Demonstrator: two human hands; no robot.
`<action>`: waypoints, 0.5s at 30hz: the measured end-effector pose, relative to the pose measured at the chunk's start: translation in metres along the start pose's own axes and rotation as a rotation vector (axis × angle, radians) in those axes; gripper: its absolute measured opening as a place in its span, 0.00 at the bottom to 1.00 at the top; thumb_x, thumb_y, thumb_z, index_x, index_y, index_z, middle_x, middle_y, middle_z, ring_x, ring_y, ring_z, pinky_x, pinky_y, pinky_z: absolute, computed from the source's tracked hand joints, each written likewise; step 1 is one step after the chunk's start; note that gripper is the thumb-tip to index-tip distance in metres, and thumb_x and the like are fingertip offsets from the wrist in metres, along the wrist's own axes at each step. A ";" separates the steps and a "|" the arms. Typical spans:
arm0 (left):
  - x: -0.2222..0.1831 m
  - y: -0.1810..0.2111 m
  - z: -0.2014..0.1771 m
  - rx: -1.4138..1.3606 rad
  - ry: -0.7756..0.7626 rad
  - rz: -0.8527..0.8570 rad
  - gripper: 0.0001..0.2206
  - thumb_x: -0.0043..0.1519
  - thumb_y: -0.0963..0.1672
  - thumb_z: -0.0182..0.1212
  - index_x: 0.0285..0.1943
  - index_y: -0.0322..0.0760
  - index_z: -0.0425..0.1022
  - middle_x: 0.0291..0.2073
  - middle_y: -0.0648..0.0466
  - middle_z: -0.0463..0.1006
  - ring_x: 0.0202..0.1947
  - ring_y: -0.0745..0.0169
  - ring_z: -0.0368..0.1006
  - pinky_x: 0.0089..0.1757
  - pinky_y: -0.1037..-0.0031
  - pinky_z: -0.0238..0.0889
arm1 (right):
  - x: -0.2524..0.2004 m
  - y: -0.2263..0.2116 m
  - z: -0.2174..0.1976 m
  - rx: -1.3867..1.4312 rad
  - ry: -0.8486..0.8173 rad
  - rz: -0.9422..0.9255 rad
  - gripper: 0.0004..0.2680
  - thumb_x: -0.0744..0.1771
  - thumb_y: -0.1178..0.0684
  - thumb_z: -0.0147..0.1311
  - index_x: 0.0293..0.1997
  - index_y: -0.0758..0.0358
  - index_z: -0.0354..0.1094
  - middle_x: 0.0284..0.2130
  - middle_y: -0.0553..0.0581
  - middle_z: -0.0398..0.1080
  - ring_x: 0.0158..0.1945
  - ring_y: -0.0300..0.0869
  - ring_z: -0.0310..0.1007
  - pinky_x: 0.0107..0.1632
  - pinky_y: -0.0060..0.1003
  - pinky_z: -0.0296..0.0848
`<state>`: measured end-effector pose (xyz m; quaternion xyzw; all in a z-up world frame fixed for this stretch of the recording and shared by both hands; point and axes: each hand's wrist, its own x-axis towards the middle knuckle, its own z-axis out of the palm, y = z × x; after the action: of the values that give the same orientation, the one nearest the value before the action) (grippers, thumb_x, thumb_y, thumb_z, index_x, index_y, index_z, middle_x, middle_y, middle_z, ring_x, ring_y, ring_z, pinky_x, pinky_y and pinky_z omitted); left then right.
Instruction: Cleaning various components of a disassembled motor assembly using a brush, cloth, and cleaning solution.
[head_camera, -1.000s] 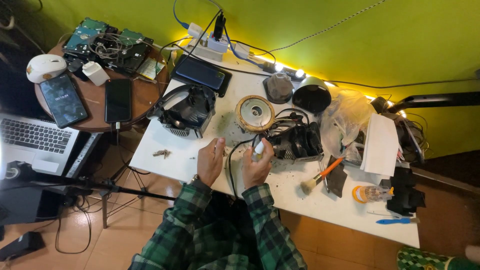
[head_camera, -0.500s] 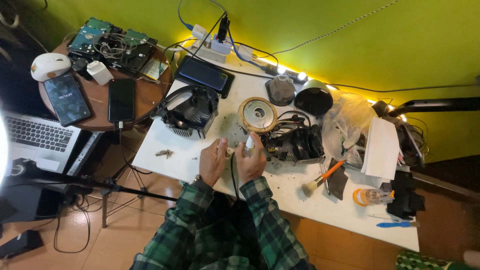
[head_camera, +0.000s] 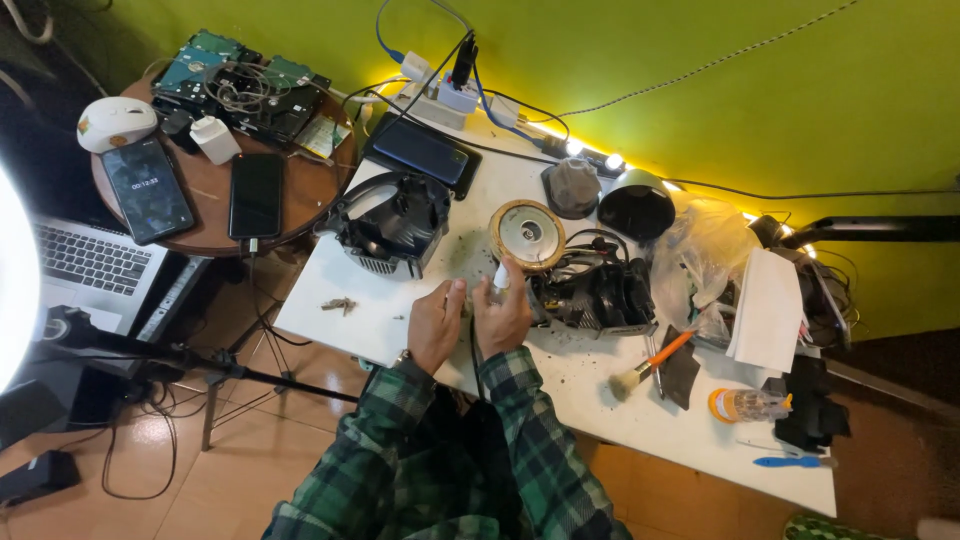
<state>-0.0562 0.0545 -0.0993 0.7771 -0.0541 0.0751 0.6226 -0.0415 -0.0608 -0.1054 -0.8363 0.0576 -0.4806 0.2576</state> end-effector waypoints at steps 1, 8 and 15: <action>0.000 0.001 -0.001 0.000 0.001 0.001 0.27 0.77 0.55 0.39 0.34 0.35 0.75 0.21 0.38 0.78 0.24 0.35 0.75 0.30 0.53 0.68 | -0.003 0.004 0.004 0.001 0.000 -0.001 0.18 0.64 0.51 0.62 0.61 0.45 0.67 0.43 0.55 0.79 0.37 0.53 0.81 0.34 0.47 0.80; 0.001 -0.001 -0.001 0.034 -0.027 -0.017 0.28 0.76 0.56 0.39 0.34 0.36 0.75 0.23 0.38 0.79 0.27 0.35 0.77 0.30 0.53 0.69 | -0.011 0.012 0.007 0.032 -0.005 0.125 0.18 0.63 0.52 0.63 0.59 0.45 0.67 0.44 0.57 0.79 0.44 0.54 0.80 0.41 0.51 0.81; 0.001 -0.012 0.001 0.029 -0.059 -0.056 0.29 0.76 0.57 0.37 0.36 0.34 0.76 0.24 0.39 0.80 0.28 0.36 0.78 0.32 0.54 0.69 | 0.003 0.016 -0.035 0.166 0.080 0.480 0.21 0.65 0.50 0.60 0.65 0.44 0.59 0.59 0.56 0.71 0.61 0.59 0.70 0.60 0.57 0.73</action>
<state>-0.0532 0.0560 -0.1110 0.7891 -0.0496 0.0352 0.6113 -0.0672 -0.0888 -0.0966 -0.7550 0.2251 -0.4414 0.4295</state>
